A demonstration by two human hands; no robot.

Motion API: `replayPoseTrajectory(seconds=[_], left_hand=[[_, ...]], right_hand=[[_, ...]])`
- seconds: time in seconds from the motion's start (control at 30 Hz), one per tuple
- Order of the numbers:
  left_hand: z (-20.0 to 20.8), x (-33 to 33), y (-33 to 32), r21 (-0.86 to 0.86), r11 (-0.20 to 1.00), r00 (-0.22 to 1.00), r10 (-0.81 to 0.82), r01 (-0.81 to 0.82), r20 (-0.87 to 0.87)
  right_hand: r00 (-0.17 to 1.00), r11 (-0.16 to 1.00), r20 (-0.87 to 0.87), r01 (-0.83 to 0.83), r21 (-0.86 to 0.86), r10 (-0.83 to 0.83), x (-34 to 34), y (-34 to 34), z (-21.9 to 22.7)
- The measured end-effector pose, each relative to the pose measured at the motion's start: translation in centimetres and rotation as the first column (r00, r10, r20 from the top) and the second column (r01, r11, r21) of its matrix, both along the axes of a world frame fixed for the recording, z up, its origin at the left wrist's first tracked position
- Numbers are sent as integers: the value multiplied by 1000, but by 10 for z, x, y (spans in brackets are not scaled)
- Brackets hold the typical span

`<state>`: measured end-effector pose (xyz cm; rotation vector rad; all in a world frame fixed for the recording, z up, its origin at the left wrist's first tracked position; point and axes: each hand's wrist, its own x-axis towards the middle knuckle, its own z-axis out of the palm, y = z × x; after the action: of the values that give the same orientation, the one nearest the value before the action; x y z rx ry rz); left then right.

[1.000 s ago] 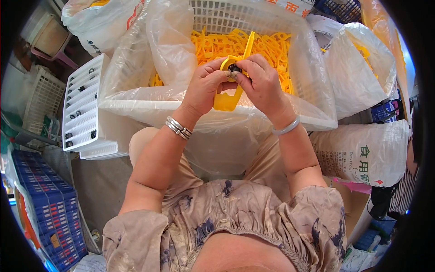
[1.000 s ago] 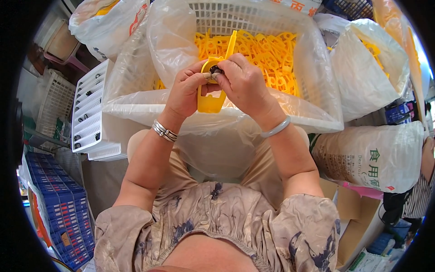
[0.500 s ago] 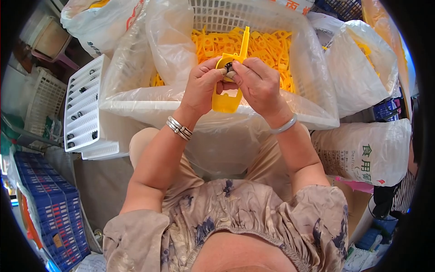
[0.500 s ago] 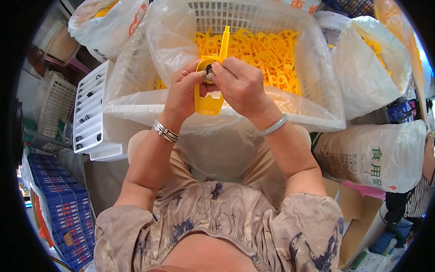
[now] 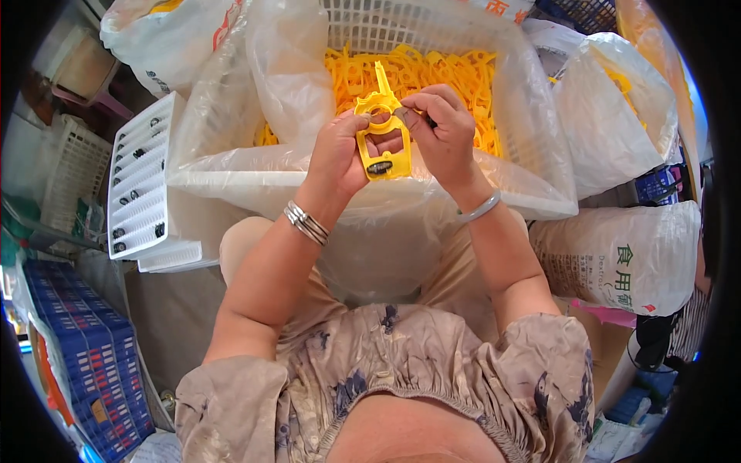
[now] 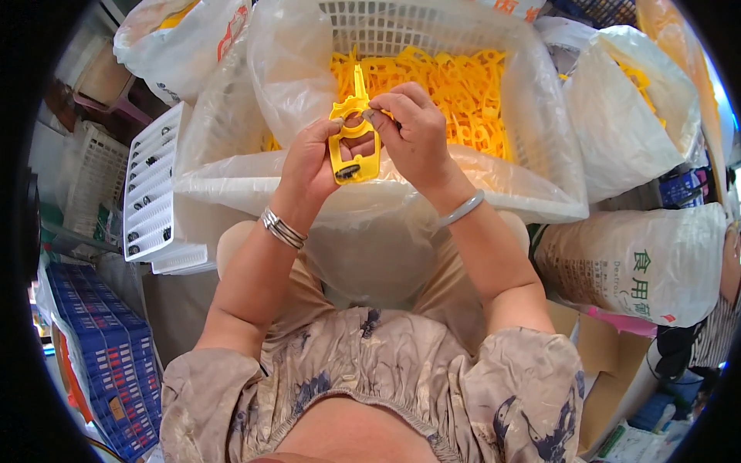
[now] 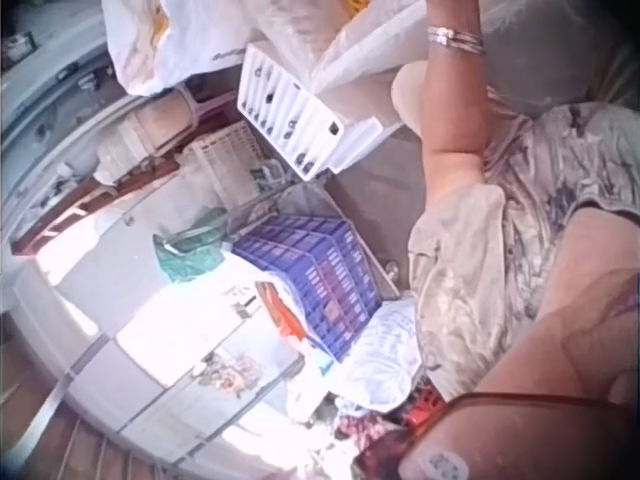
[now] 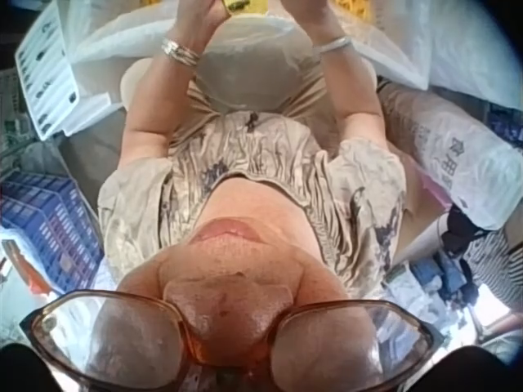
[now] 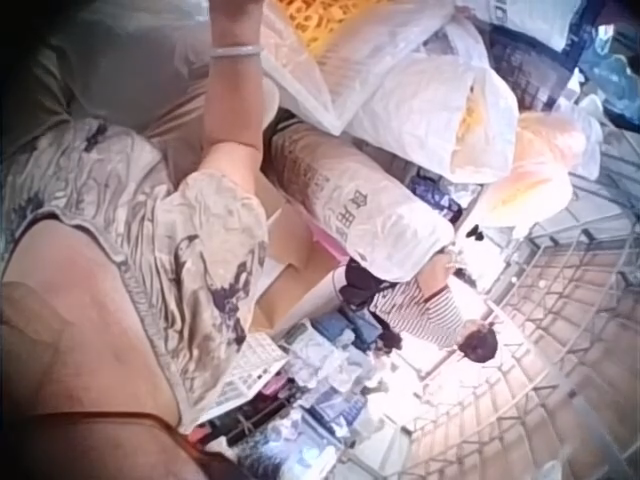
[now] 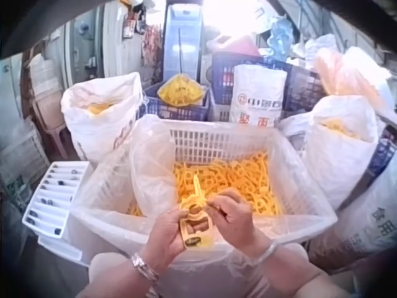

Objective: Assembling black circular inserts into yellow plastic handles at a workshop station.

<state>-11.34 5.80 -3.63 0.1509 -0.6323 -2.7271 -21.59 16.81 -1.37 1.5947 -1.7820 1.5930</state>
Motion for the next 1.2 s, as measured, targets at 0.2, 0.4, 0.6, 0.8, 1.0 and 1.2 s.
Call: replayPoseTrajectory(seconds=[0.2,0.4,0.6,0.8,1.0,1.2], left_hand=[[-1,-1,-9,64,990,977,111,-124,181],[16,5,-5,-51,989,982,146,-141,118],[16,8,-4,-154,986,993,-38,55,108],[6,8,-10,-14,984,984,-178,178,10],[7,10,-10,116,937,924,-344,329,167],[8,11,-7,43,909,903,-418,415,100]], right_hand=[[946,926,56,-323,196,318,-1,8,16],[874,779,80,-466,420,480,5,12,19],[864,723,61,-454,521,499,3,14,19],[930,805,207,-366,467,302,2,13,15],[738,778,571,-576,252,361,-18,13,8],[612,739,689,-654,165,388,-17,13,11]])
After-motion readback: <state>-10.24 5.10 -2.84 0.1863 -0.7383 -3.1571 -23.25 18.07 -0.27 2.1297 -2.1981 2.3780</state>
